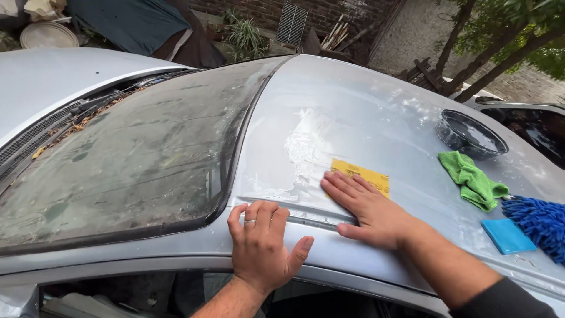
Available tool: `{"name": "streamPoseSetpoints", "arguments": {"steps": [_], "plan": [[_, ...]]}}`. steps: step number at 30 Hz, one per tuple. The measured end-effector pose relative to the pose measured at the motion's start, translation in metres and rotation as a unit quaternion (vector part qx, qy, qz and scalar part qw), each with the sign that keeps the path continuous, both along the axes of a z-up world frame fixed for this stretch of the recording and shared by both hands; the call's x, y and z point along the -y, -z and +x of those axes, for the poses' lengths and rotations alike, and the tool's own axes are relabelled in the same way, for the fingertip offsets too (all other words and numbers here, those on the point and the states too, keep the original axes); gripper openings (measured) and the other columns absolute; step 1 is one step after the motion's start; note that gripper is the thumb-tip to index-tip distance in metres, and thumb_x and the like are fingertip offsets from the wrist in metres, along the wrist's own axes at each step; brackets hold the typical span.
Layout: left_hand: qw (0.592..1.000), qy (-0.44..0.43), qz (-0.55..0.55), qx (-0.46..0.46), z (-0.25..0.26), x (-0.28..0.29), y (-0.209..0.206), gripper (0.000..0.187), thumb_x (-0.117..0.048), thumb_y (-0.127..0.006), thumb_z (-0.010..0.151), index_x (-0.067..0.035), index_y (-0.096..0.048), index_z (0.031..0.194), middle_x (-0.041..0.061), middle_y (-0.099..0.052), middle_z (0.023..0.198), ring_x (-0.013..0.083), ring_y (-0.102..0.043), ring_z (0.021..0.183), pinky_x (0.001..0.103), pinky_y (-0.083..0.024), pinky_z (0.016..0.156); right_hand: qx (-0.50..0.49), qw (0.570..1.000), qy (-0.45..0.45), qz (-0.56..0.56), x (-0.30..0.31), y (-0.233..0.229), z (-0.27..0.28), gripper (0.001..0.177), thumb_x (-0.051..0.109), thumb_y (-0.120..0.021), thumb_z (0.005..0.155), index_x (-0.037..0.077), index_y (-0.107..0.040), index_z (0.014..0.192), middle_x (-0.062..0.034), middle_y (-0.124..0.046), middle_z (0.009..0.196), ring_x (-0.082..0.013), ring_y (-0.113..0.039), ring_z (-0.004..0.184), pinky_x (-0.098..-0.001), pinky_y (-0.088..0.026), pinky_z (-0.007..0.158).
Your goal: The person sands the roof of a silver car using a yellow sanding block and a blue sanding sponge. They wipe the surface with a green cloth and dip the sanding block into a bowl of water before continuing to sand.
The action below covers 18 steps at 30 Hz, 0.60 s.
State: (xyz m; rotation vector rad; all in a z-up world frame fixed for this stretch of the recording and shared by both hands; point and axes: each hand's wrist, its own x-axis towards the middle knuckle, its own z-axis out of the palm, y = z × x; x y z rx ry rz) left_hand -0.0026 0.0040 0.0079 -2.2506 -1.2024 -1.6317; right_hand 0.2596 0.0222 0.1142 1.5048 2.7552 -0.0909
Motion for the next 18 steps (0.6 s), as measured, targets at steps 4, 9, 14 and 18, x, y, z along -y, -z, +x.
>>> {"name": "streamPoseSetpoints", "arguments": {"steps": [4,9,14,18], "plan": [[0.999,-0.004,-0.032,0.027,0.002,0.013,0.004,0.064,-0.063,-0.046,0.097,-0.003,-0.068,0.105,0.011,-0.063,0.110,0.0303,-0.055,0.114,0.055,-0.026,0.112,0.012,0.999,-0.036,-0.024,0.015,-0.004,-0.008,0.095,0.070,-0.041,0.091,0.011,-0.024,0.164,-0.0154,-0.018,0.173,-0.0323,-0.011,0.160,-0.0480,-0.005,0.128],[0.997,-0.057,-0.058,0.020,0.000,0.008,0.009,0.064,-0.063,-0.043,0.095,-0.005,-0.069,0.101,0.011,-0.063,0.106,0.0296,-0.055,0.113,0.057,-0.024,0.112,-0.019,0.998,0.053,-0.027,0.066,-0.005,0.106,0.092,0.064,-0.041,0.090,0.012,-0.023,0.163,-0.0139,-0.019,0.173,-0.0312,-0.011,0.160,-0.0475,-0.004,0.126],[0.998,-0.054,-0.036,-0.010,0.003,0.008,0.000,0.067,-0.065,-0.043,0.096,-0.004,-0.069,0.104,0.011,-0.064,0.110,0.0311,-0.054,0.117,0.055,-0.025,0.113,-0.003,1.000,-0.013,-0.012,0.017,-0.006,0.031,0.094,0.065,-0.048,0.093,0.010,-0.022,0.164,-0.0161,-0.019,0.172,-0.0306,-0.011,0.161,-0.0486,-0.006,0.128],[0.998,-0.052,-0.032,0.010,0.003,0.011,0.005,0.066,-0.065,-0.042,0.098,-0.005,-0.069,0.105,0.011,-0.064,0.113,0.0318,-0.052,0.121,0.053,-0.024,0.117,-0.012,0.999,-0.038,-0.006,0.018,-0.010,0.019,0.091,0.067,-0.046,0.095,0.012,-0.026,0.164,-0.0147,-0.020,0.174,-0.0305,-0.013,0.162,-0.0487,-0.006,0.130]]}}
